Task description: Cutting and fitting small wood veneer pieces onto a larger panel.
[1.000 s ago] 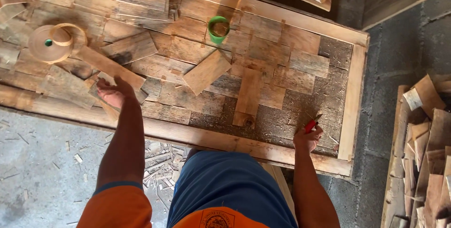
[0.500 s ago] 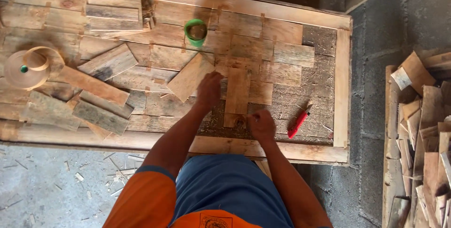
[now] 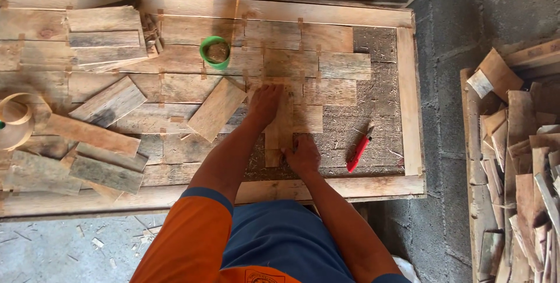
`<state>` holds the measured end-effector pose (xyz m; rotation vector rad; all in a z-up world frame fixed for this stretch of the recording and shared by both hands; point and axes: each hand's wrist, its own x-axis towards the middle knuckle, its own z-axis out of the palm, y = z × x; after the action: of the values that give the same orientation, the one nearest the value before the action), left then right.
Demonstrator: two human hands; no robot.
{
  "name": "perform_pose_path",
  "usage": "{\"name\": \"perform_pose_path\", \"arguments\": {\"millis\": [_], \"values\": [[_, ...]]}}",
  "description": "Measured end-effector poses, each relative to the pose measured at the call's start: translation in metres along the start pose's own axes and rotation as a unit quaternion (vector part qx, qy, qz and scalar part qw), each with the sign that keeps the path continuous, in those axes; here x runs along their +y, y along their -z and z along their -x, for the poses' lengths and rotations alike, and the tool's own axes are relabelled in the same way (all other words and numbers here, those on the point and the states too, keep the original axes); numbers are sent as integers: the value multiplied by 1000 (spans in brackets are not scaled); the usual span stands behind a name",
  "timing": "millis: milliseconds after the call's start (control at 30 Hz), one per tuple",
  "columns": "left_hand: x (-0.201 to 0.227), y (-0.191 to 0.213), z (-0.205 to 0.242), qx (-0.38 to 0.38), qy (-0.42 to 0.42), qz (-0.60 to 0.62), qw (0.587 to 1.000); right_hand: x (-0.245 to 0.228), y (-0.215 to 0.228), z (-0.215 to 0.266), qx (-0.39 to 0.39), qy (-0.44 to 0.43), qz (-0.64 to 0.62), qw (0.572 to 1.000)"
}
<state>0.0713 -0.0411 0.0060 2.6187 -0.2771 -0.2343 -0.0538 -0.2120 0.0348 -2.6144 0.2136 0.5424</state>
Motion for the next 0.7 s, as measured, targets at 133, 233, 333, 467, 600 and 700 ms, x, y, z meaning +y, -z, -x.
{"name": "perform_pose_path", "arguments": {"millis": [133,233,333,467,600,700], "values": [[-1,0,-18,31,-7,-3,999,-5,6,-2,-7,-18,-2,1000],[-2,4,-23,-34,27,-8,999,-5,5,-2,-17,-33,-4,999],[-25,-19,-34,29,38,154,987,-3,8,0,-19,-34,-15,999],[-29,15,-26,-33,45,278,959,14,3,-5,-32,-8,-69,997],[-34,53,-3,-65,119,407,903,50,-14,-19,-54,7,-198,979],[-28,80,30,-5,232,488,841,65,-1,-20,-39,-7,-332,943]]}}
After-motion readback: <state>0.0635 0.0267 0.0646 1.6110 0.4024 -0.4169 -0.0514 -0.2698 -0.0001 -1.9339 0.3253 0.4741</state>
